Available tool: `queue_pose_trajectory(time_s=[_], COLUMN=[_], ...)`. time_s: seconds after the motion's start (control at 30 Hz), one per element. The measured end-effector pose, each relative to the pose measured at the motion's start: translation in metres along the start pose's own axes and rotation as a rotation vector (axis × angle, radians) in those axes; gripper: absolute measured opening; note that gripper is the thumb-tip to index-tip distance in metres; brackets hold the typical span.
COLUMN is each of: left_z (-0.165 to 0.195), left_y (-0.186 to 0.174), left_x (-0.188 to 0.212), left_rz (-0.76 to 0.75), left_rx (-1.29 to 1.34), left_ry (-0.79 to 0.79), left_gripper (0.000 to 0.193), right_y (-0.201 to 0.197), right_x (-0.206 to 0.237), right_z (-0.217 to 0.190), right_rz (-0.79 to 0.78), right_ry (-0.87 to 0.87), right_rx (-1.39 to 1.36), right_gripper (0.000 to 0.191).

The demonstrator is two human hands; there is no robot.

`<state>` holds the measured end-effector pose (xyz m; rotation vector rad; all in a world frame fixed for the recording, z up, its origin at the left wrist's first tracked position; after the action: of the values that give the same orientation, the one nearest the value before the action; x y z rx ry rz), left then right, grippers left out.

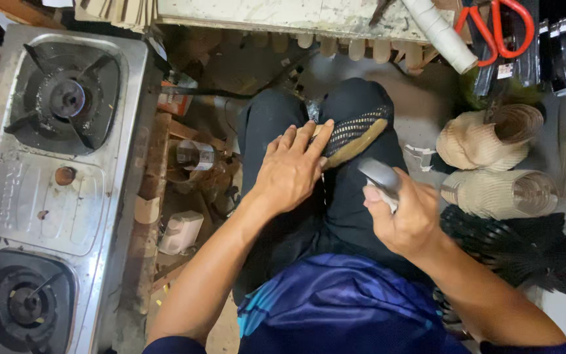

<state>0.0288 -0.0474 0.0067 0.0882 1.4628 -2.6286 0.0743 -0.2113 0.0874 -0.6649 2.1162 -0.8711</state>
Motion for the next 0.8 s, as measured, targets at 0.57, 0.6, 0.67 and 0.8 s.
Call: queue_pose_trajectory(time_s=[0.57, 0.6, 0.67, 0.8], left_z=[-0.053, -0.056, -0.052, -0.036], left_y=[-0.022, -0.031, -0.041, -0.037], left_x=[0.008, 0.016, 0.038, 0.055], left_rz=[-0.183, -0.112, 0.02, 0.269], left_rx=[0.841, 0.815, 0.764, 0.388], left_ry=[-0.277, -0.228, -0.14, 0.056], left_gripper=[0.056, 0.056, 0.06, 0.082], right_y=[0.066, 0.067, 0.068, 0.074], right_x=[0.0, -0.002, -0.003, -0.005], right_z=[0.06, 0.061, 0.062, 0.061], right_rz=[-0.328, -0.313, -0.312, -0.342], right_ry=[0.26, 0.267, 0.293, 0.33], right_rx=[0.164, 0.155, 0.144, 0.144], right_gripper=[0.025, 0.025, 0.025, 0.025])
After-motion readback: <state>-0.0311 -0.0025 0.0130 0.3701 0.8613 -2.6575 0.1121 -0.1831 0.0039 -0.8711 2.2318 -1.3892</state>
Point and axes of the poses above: each hand's wrist, its own x-axis away from the middle knuckle, its own y-axis out of the palm, z = x × y, the point moved 7 cm from there along -x, towards the middle knuckle, and after that the axes turned 8 degrees about x, right-handed, at the moved point
